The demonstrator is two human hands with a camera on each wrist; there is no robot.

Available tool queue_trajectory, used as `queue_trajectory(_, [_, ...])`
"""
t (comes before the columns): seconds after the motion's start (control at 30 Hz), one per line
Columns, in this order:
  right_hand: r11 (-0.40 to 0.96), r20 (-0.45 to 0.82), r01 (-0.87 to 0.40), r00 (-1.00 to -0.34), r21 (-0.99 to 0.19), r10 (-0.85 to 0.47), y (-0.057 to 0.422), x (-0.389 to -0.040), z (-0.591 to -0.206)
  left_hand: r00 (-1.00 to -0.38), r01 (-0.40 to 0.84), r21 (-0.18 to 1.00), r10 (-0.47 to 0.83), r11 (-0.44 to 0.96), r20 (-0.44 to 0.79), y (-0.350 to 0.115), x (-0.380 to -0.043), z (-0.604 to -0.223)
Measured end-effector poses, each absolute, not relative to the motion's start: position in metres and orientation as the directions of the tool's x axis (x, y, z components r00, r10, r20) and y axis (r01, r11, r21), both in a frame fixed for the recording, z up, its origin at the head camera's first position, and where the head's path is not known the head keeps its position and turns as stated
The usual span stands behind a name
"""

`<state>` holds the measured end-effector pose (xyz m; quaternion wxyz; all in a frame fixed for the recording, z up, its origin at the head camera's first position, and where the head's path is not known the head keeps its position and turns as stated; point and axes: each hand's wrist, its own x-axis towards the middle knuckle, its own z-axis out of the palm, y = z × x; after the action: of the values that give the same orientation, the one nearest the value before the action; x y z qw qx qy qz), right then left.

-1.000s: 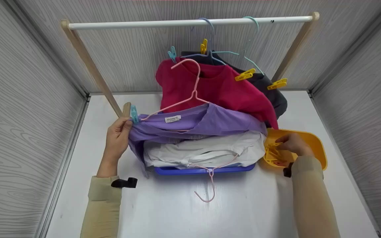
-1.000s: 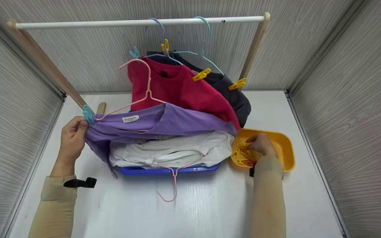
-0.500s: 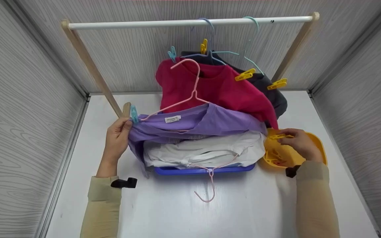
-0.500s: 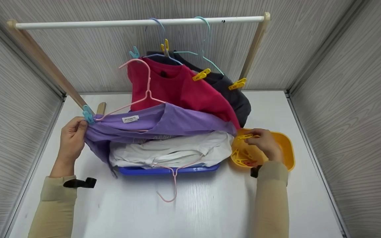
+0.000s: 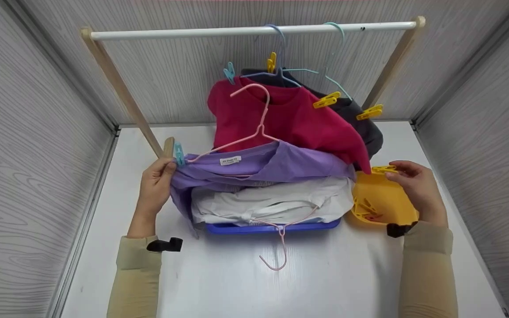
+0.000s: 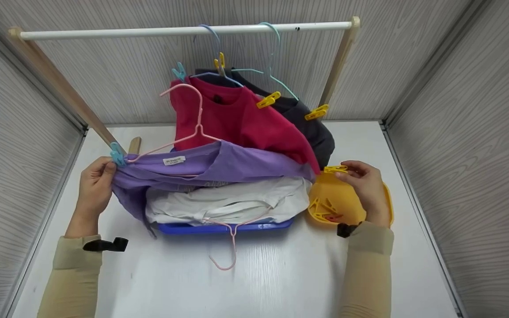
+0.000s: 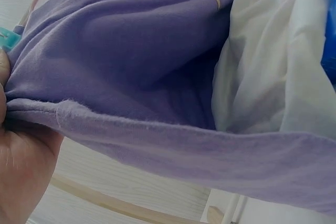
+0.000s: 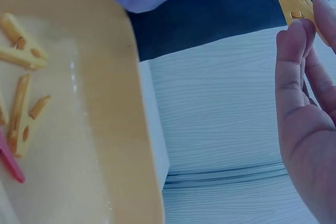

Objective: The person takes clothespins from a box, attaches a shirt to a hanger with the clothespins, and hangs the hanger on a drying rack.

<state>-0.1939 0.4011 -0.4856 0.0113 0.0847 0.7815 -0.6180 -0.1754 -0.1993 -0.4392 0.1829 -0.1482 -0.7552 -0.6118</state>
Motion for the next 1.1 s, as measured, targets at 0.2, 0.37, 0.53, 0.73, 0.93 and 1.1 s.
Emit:
queue_trajectory(0.2, [0.036, -0.043, 0.047, -0.993, -0.998, 0.109, 0.396, -0.187, -0.471, -0.897, 0.44, 0.886, 0.022, 0.147, 0.442, -0.205, -0.182, -0.45])
queue_trajectory(0.37, [-0.021, 0.013, -0.014, -0.998, -1.0, 0.061, 0.388, -0.182, -0.456, -0.896, 0.444, 0.89, 0.029, 0.102, 0.444, -0.211, -0.189, -0.462])
queue_trajectory(0.53, [0.012, 0.072, -0.072, -0.996, -0.997, 0.046, 0.374, -0.178, -0.438, -0.88, 0.476, 0.879, 0.015, 0.027, 0.475, -0.211, -0.19, -0.465])
queue_trajectory(0.73, [0.011, 0.173, -0.173, -0.982, -0.985, 0.078, 0.354, -0.173, -0.416, -0.867, 0.499, 0.866, -0.017, -0.026, 0.498, -0.21, -0.192, -0.465])
queue_trajectory(0.93, [0.047, 0.371, -0.37, -0.928, -0.928, 0.025, 0.335, -0.178, -0.404, -0.865, 0.502, 0.864, -0.028, -0.049, 0.501, -0.209, -0.192, -0.464])
queue_trajectory(1.1, [0.117, 0.435, -0.429, -0.9, -0.896, 0.024, 0.318, -0.183, -0.398, -0.866, 0.5, 0.864, -0.026, -0.066, 0.499, -0.206, -0.19, -0.461])
